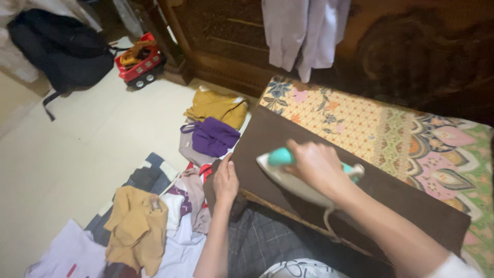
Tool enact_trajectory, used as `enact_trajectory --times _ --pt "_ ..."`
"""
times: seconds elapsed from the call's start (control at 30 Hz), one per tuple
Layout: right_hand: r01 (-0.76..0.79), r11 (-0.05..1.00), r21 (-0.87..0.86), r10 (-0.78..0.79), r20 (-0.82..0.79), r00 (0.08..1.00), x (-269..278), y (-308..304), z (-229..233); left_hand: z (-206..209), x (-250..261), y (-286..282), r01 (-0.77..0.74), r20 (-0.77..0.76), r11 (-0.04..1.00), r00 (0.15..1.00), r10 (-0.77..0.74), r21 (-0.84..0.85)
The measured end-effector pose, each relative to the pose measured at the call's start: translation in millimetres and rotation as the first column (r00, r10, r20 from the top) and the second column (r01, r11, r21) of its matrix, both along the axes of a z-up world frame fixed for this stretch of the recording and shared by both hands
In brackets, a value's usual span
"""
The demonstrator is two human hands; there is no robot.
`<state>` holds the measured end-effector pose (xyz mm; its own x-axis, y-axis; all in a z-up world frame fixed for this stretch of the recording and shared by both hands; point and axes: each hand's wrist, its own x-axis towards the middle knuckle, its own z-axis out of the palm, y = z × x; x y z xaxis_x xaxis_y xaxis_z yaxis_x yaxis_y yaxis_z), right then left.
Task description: The person irons a pair of brown trousers on a patterned ironing board. They smooth the fabric with their hands, use a teal and white iron to press the legs and waist, and flip the trousers to iron the other side. The trousers remain on the board at the end of the clip.
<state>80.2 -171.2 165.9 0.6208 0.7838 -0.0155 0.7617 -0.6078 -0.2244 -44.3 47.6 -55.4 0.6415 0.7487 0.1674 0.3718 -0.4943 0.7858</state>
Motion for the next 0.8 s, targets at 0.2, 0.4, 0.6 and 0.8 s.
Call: enact_trajectory --times 0.2,0.4,0.6,0.8 --pt "-0.031 0.998 0.060 0.027 0.065 0.997 17.7 76.3 -2.0 -25.1 -4.3 17.9 0.201 0.306 0.924 0.947 -0.098 -0.326" --pt "-0.081 0.993 -0.090 0.073 -0.096 0.993 8.7 86.1 12.1 -35.1 -2.5 3.4 0.064 0.411 0.921 0.905 0.109 -0.385" --pt "-0.120 0.990 -0.080 0.111 -0.105 0.988 -26.8 58.3 11.4 -55.0 -8.4 9.7 0.273 0.644 0.778 0.736 0.209 -0.566" --pt "-0.134 0.989 -0.058 0.128 -0.101 0.987 -24.7 25.7 17.0 -57.2 -11.0 38.5 0.221 0.376 0.845 0.926 -0.025 -0.487"
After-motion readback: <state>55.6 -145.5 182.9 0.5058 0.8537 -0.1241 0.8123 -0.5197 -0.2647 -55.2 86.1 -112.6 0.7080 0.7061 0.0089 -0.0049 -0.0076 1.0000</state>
